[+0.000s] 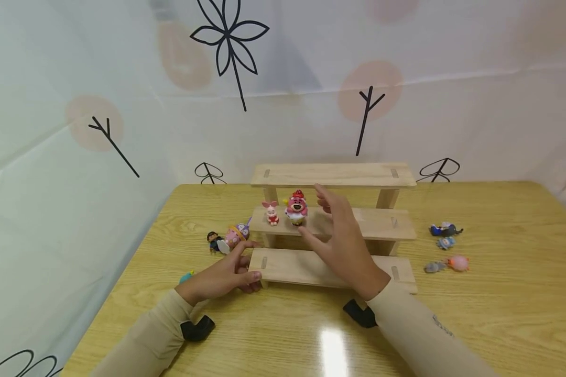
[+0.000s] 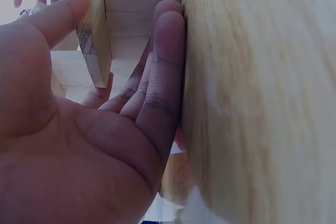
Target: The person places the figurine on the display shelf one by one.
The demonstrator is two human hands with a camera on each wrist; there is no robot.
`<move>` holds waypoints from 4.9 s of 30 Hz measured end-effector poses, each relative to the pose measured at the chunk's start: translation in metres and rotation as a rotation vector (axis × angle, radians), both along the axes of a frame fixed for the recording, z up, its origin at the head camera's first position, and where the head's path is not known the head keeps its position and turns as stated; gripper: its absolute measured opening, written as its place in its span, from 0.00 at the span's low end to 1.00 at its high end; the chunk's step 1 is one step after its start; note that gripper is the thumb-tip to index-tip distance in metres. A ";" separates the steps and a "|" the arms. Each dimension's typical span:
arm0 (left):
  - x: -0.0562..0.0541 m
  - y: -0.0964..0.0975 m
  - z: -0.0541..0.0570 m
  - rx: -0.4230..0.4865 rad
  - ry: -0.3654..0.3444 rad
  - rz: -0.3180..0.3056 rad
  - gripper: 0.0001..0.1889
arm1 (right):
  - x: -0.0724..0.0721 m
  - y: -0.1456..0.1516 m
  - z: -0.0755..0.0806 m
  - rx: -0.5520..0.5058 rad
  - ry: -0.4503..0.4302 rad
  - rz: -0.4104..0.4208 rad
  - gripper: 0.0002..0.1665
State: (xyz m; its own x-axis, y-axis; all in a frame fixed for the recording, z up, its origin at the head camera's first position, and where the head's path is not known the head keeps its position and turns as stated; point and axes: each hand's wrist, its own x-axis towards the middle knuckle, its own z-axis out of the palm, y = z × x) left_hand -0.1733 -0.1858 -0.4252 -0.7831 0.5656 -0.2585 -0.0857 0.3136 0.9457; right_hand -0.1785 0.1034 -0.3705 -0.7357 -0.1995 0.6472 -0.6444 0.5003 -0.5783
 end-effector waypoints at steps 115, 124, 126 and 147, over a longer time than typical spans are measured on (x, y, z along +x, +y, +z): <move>-0.002 0.000 0.001 -0.019 0.021 -0.021 0.37 | -0.026 0.238 -0.042 0.437 -0.765 -0.251 0.41; -0.002 -0.001 0.000 -0.024 0.024 -0.022 0.36 | -0.026 0.232 -0.042 0.420 -0.743 -0.260 0.35; -0.003 -0.001 0.000 -0.026 0.025 -0.024 0.36 | -0.025 0.230 -0.042 0.421 -0.735 -0.259 0.33; -0.003 0.001 -0.001 -0.029 0.025 -0.026 0.37 | -0.023 0.227 -0.047 0.419 -0.648 -0.284 0.30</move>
State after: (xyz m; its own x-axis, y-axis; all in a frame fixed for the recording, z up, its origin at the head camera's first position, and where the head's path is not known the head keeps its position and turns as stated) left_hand -0.1759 -0.1850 -0.4261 -0.7745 0.5785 -0.2561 -0.0539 0.3430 0.9378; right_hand -0.2018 0.3301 -0.4177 -0.9968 -0.0796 -0.0105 -0.0625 0.8511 -0.5213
